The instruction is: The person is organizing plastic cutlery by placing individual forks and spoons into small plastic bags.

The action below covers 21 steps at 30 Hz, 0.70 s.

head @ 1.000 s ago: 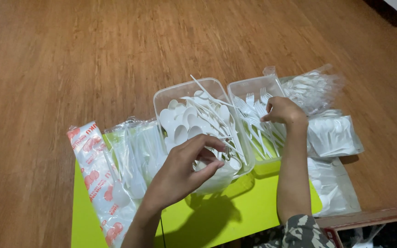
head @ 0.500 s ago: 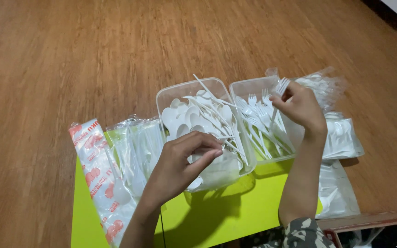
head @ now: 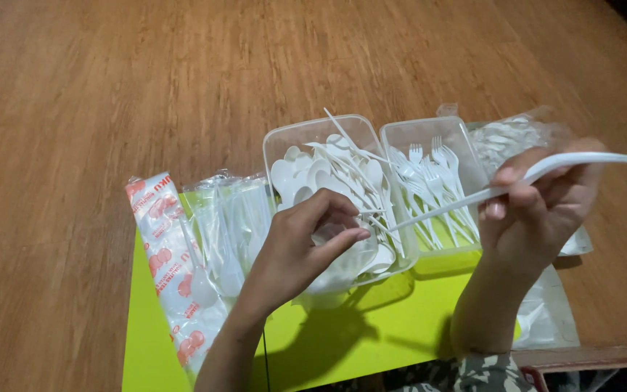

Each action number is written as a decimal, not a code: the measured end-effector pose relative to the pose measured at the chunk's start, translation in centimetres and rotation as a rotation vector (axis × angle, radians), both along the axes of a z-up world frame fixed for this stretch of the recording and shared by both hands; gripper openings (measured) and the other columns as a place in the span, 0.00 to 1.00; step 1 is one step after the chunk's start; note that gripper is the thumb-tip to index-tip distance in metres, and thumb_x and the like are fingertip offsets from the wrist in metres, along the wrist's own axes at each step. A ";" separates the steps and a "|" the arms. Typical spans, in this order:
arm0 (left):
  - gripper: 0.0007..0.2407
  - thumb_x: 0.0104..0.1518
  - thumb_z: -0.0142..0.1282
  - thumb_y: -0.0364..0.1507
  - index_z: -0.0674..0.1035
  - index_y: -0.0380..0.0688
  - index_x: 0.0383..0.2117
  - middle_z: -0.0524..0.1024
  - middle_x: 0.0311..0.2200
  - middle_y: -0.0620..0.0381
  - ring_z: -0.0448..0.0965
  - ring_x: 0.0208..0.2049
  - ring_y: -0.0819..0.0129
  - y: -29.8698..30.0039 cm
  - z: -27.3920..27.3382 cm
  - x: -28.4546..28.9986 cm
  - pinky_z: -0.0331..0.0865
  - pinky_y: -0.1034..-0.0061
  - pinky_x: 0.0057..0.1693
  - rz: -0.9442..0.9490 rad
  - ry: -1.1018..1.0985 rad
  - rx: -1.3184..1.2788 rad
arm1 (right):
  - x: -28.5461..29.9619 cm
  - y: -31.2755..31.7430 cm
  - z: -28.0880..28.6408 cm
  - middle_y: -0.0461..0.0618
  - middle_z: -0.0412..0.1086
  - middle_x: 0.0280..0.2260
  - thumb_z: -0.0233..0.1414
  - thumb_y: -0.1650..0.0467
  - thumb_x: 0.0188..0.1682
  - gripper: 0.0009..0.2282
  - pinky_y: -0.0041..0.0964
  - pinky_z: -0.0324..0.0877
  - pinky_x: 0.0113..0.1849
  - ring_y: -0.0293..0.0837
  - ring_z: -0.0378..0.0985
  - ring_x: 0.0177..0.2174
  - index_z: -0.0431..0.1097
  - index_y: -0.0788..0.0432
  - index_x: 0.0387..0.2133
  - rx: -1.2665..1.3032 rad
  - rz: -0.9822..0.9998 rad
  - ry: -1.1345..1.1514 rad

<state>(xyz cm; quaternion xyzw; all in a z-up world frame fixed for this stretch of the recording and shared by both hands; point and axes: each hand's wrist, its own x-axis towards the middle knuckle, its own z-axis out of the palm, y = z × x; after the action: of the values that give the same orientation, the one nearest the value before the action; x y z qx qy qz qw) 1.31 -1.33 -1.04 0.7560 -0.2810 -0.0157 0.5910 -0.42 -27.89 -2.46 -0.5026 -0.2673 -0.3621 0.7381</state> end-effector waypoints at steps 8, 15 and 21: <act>0.08 0.52 0.65 0.27 0.79 0.39 0.34 0.83 0.29 0.59 0.80 0.26 0.76 0.1 0.1 -0.2 0.73 0.83 0.34 0.013 -0.063 0.024 | -1.5 3.1 -1.6 0.53 0.70 0.35 0.59 0.74 0.51 0.18 0.19 0.75 0.24 0.38 0.77 0.27 0.53 0.53 0.44 -0.117 -0.215 0.033; 0.05 0.55 0.63 0.27 0.83 0.39 0.31 0.81 0.28 0.62 0.75 0.25 0.76 0.4 0.4 -0.1 0.70 0.82 0.35 0.007 -0.117 0.014 | -1.3 1.7 -3.3 0.34 0.66 0.49 0.54 0.79 0.56 0.21 0.29 0.78 0.30 0.45 0.79 0.42 0.51 0.50 0.53 -0.164 -0.379 -0.072; 0.12 0.49 0.68 0.29 0.84 0.40 0.38 0.83 0.35 0.60 0.80 0.29 0.73 0.8 0.3 0.1 0.75 0.81 0.39 -0.042 -0.104 0.016 | -0.3 1.2 -3.5 0.34 0.67 0.52 0.54 0.80 0.55 0.22 0.28 0.81 0.31 0.44 0.80 0.42 0.53 0.52 0.57 -0.186 -0.311 -0.144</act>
<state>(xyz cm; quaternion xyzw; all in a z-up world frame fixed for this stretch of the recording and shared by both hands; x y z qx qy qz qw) 1.42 -0.57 -0.74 0.7545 -0.3271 0.0088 0.5689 -0.74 -26.67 -6.00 -0.5768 -0.2709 -0.4806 0.6025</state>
